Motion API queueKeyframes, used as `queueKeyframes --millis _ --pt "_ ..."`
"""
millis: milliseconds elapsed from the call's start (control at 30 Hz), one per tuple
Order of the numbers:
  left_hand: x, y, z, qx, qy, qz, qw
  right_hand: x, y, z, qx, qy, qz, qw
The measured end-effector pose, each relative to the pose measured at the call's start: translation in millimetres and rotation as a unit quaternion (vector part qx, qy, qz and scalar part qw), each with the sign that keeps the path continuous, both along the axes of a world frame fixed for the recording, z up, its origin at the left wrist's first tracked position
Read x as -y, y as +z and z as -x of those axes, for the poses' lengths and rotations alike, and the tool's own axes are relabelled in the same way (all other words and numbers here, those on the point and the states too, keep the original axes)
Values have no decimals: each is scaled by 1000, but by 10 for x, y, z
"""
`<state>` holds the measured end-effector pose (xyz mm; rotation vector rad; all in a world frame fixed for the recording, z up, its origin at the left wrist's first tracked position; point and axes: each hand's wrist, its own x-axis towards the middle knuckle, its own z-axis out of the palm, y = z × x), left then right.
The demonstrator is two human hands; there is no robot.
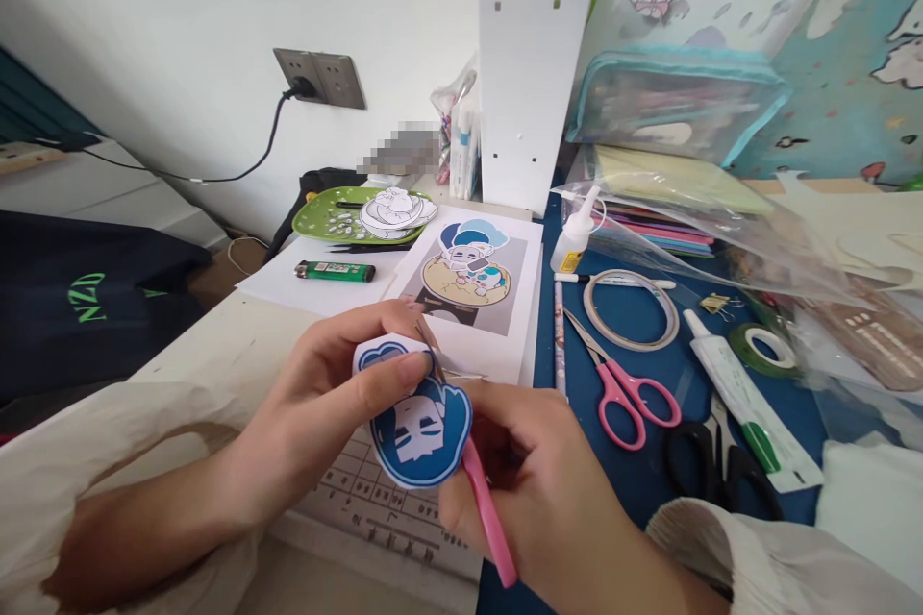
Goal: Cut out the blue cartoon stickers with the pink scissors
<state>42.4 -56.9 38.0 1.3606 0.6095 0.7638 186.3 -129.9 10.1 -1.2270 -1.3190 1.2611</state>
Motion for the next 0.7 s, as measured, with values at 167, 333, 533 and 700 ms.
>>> queueKeyframes --millis 167,333,533,700 --pt "-1 -14 0 -3 2 2 1000 -5 13 6 7 4 8 1000" --pt "1 -8 8 0 -4 9 1000 -6 24 1 2 20 26 999" --pt "-6 -2 15 -6 0 8 1000 -15 21 -5 -20 36 38 998" --pt "-18 -7 33 -10 -12 16 1000 -29 0 -17 -12 43 32 999"
